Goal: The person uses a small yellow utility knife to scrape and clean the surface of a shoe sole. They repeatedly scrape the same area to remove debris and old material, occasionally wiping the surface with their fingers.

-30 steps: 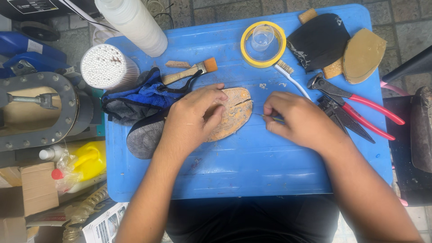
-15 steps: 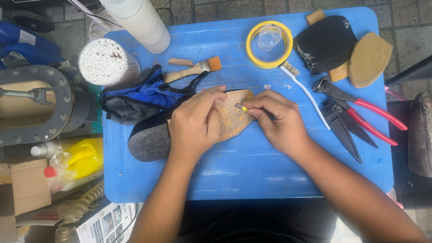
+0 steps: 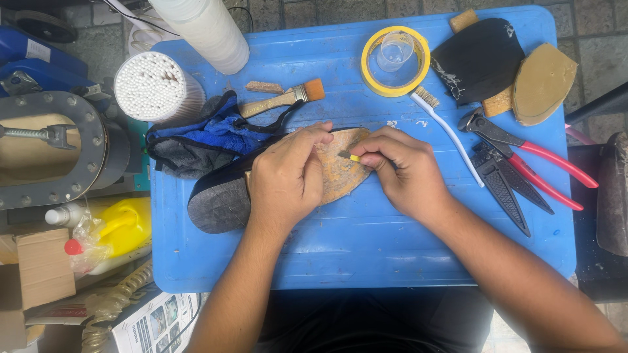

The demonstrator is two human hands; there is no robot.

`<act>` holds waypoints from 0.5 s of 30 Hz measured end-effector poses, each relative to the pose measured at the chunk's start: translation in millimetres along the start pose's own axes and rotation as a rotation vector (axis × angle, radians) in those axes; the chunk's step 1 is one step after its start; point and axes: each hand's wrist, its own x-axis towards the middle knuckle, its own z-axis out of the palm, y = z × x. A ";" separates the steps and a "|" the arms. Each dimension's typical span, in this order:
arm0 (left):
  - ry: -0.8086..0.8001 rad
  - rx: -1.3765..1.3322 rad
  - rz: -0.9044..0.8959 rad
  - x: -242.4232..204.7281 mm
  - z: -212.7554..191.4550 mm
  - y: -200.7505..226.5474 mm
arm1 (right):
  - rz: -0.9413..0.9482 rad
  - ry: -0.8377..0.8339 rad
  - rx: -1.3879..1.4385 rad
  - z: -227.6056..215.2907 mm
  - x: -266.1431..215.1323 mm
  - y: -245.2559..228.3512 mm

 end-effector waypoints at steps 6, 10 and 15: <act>-0.004 0.012 -0.013 0.9 -0.3 -1.0 | 0.025 0.043 -0.043 -0.5 -3.5 -3.8; -0.010 0.013 -0.020 -0.5 -0.8 -0.5 | 0.023 0.084 -0.073 1.5 -3.2 -3.2; 0.016 0.003 0.019 -1.2 1.6 -0.1 | 0.042 0.087 -0.086 6.4 -4.0 -2.1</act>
